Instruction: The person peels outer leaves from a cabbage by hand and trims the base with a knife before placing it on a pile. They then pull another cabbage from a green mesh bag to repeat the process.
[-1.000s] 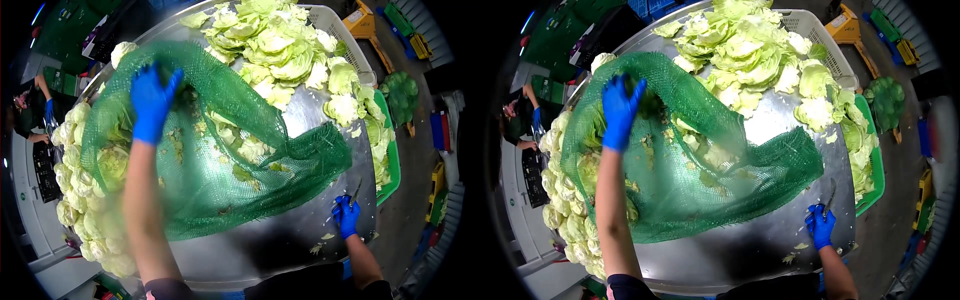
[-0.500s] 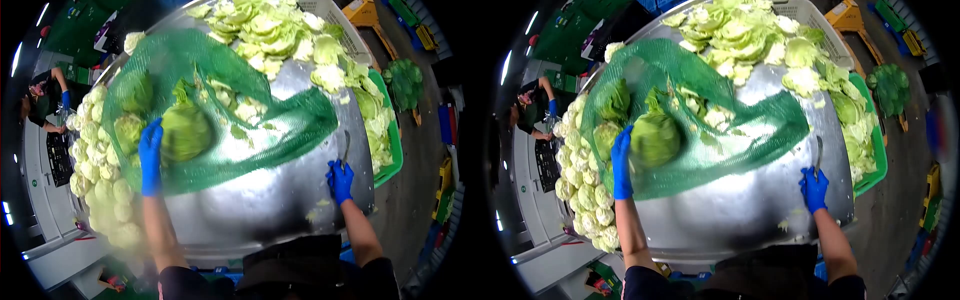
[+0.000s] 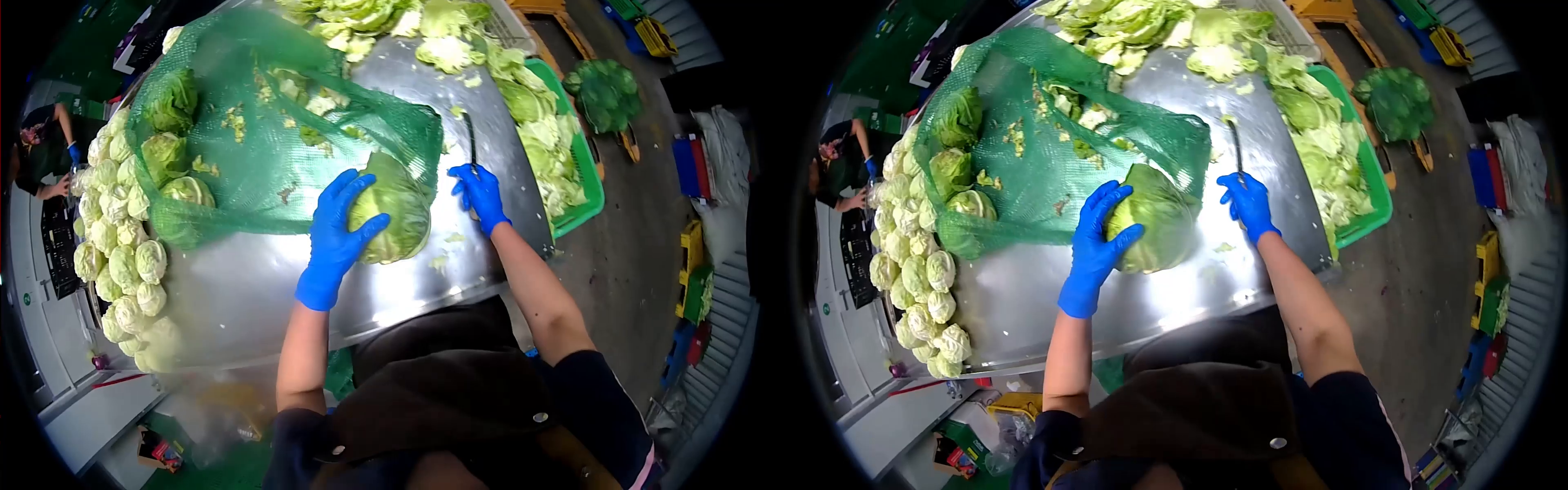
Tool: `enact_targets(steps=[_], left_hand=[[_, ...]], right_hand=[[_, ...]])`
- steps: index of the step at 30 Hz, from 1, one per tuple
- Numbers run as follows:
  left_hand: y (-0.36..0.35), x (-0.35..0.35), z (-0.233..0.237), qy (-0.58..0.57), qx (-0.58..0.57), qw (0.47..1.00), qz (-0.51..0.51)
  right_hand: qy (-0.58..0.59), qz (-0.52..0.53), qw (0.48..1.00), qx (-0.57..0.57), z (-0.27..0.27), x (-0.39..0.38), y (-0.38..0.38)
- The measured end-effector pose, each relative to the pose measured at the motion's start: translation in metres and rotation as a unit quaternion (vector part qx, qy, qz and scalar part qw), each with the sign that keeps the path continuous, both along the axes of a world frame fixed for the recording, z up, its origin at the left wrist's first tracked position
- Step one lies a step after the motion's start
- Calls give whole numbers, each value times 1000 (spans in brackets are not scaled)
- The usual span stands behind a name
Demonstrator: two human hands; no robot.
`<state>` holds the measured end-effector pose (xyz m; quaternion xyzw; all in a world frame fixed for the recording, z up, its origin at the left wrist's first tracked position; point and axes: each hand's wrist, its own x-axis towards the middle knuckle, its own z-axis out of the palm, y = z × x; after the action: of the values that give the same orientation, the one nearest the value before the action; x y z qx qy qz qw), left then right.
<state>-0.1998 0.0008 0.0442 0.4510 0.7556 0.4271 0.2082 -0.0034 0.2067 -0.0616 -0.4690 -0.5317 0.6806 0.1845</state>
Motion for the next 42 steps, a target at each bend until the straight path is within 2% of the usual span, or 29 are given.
enact_targets(steps=[1, 4, 6, 7, 8, 10, 12, 14, 16, 17, 18, 19, 20, 21, 22, 24, 26, 28, 30, 31, 34, 38, 42], left_hand=[[0, 11, -3, 20, 1, 999, -29], [4, 40, 2, 30, -8, 999, 27], [5, 49, -9, -73, -12, 996, 43], [6, 56, -8, -133, 3, 989, 56], [7, 61, -7, -194, 17, 979, 69], [3, 69, -7, -227, 21, 970, 84], [-2, 83, 1, -247, 27, 964, 91], [-6, 103, 11, -392, -33, 914, 102], [-8, 120, 6, -506, -102, 844, 143], [-10, 139, 9, -343, -84, 928, 120], [-3, 153, 0, -130, -8, 989, 71], [9, 162, 5, -49, 0, 999, 16], [22, 169, 12, 32, 10, 999, -37], [29, 175, 16, 128, -97, 980, -117], [35, 183, 14, 39, -83, 990, -108], [39, 182, -4, 26, -52, 995, -82], [40, 170, -16, -107, 1, 993, -54], [43, 159, -9, -277, 5, 961, -22], [37, 147, -21, -35, -6, 999, -6], [40, 149, -20, 10, -1, 1000, -20], [60, 152, -19, -227, 57, 972, 27], [77, 145, -15, -187, 17, 981, 41], [84, 144, -11, -173, -5, 984, 44]], right_hand=[[10, 7, 1000, -23, 9, 4, -1], [34, 33, 997, -54, 21, 28, -35], [57, 14, 984, -166, 29, 33, -61], [-11, 50, 978, -204, 41, 35, -68], [61, 73, 962, -254, 19, 45, -70], [88, 62, 954, -281, 38, 51, -59], [102, 14, 963, -249, 61, 58, -43], [127, -38, 972, -194, 96, 68, -16], [124, 30, 977, -173, 107, 81, 22], [116, 65, 977, -165, 107, 83, 30], [109, 99, 976, -157, 108, 82, 34], [69, 115, 987, -89, 115, 83, 30], [38, 94, 991, -86, 117, 83, 31], [83, 69, 990, -95, 107, 89, 35], [127, 46, 985, -106, 93, 96, 36], [49, -35, 998, -37, 76, 112, 35], [-100, 6, 977, 190, 72, 139, 37], [-37, 4, 975, 221, 57, 155, 27], [98, -10, 959, 264, 52, 153, 4], [-35, 65, 943, 325, 59, 159, -5], [-138, 138, 939, 284, 72, 157, -26], [-118, 162, 918, 343, 55, 151, -35], [-171, 213, 905, 326, 68, 142, -24]])
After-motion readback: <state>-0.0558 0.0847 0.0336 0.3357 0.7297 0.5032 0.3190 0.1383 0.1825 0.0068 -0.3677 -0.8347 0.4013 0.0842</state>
